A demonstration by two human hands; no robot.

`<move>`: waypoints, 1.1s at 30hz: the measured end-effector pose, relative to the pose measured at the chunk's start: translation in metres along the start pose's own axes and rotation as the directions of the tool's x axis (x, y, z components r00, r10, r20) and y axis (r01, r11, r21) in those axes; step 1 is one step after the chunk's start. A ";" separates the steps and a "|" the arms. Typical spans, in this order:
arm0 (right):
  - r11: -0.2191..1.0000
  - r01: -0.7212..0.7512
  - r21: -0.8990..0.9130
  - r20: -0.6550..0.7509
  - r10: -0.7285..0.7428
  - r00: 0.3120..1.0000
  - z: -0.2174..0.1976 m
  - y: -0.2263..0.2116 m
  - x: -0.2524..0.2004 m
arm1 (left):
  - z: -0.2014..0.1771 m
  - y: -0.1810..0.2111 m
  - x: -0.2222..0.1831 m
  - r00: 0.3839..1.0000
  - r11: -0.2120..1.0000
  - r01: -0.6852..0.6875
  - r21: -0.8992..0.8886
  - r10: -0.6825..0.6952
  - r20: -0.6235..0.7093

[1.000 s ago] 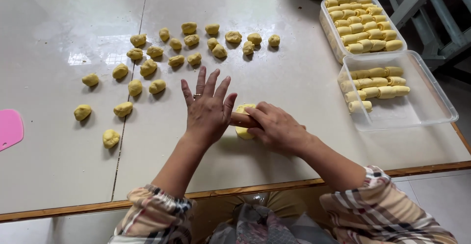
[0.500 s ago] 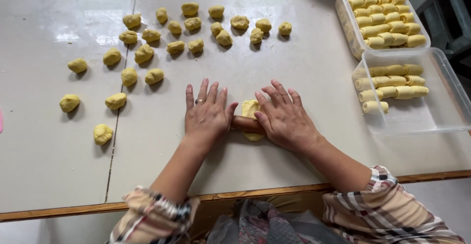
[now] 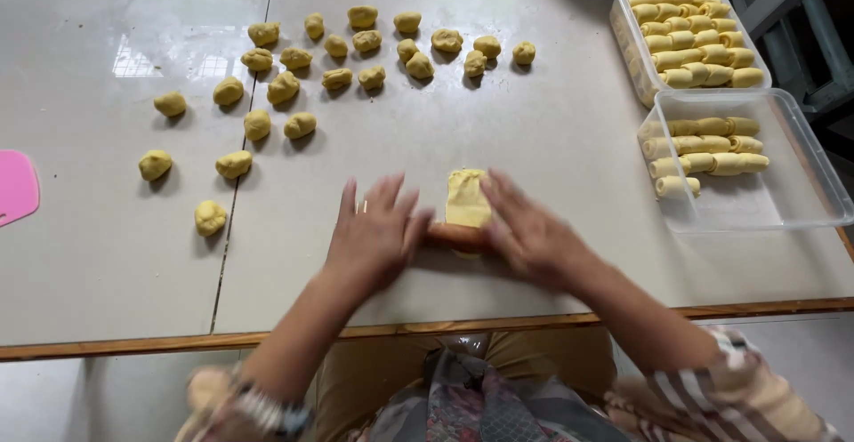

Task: Rolling out small dough balls with a rolling pin and rolling them into small cylindrical shapes.

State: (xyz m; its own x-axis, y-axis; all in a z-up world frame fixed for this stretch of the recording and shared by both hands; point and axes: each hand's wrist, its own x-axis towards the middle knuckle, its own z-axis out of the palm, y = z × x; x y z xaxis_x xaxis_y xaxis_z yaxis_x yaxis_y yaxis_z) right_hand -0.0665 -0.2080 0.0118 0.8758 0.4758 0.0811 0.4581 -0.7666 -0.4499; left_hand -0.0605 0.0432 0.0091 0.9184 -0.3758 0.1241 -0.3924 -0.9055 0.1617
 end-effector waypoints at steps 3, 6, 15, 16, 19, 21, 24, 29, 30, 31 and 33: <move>0.941 -0.126 -0.313 -0.077 0.107 0.991 -0.003 -0.010 0.029 | 0.017 -0.005 0.053 0.989 0.991 0.098 -0.088 -0.107 -0.107; 0.930 -0.153 -0.335 -0.004 0.161 0.987 0.009 -0.014 0.028 | 0.028 0.002 0.045 0.993 0.991 0.110 -0.075 -0.107 0.047; 0.823 0.031 -0.567 -0.304 -0.244 0.921 0.032 -0.043 -0.038 | 0.033 0.026 -0.035 0.962 0.998 0.001 0.061 0.016 -0.273; 0.822 0.033 -0.568 -0.304 -0.247 0.920 0.035 -0.050 -0.047 | 0.031 0.028 -0.048 0.961 0.998 0.003 0.062 0.014 -0.275; 0.824 0.076 -0.561 -0.329 -0.307 0.893 0.037 -0.063 -0.069 | 0.026 0.033 -0.076 0.963 0.999 -0.040 0.011 0.041 -0.265; 0.811 0.126 -0.571 -0.293 -0.344 0.892 0.037 -0.062 -0.078 | 0.029 0.030 -0.087 0.923 0.986 -0.104 0.132 0.145 -0.356; 0.888 0.291 -0.356 -0.244 -0.389 0.888 0.013 -0.061 -0.068 | -0.012 0.035 -0.075 0.919 0.988 -0.152 -0.020 0.133 -0.370; 0.891 0.212 -0.402 -0.309 -0.350 0.885 -0.010 -0.025 -0.020 | -0.035 0.037 -0.024 0.881 0.987 -0.151 -0.051 0.111 -0.460; 0.894 0.229 -0.385 -0.272 -0.347 0.897 -0.018 -0.025 -0.009 | -0.033 0.036 -0.012 0.898 0.990 -0.141 -0.026 0.117 -0.425; 0.895 0.228 -0.383 -0.273 -0.346 0.897 -0.015 -0.026 -0.010 | -0.022 0.033 -0.011 0.898 0.990 -0.141 -0.024 0.118 -0.423; 0.890 0.255 -0.378 -0.160 -0.334 0.929 -0.009 -0.024 -0.007 | 0.000 0.026 -0.004 0.953 0.992 -0.123 0.021 0.124 -0.278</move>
State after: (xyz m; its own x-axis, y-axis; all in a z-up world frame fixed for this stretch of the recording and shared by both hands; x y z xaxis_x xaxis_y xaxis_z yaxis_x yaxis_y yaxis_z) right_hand -0.0826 -0.1969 0.0306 0.6847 0.6293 0.3675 0.6887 -0.7237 -0.0438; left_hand -0.0747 0.0210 0.0131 0.8120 -0.4152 0.4102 -0.5009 -0.8565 0.1247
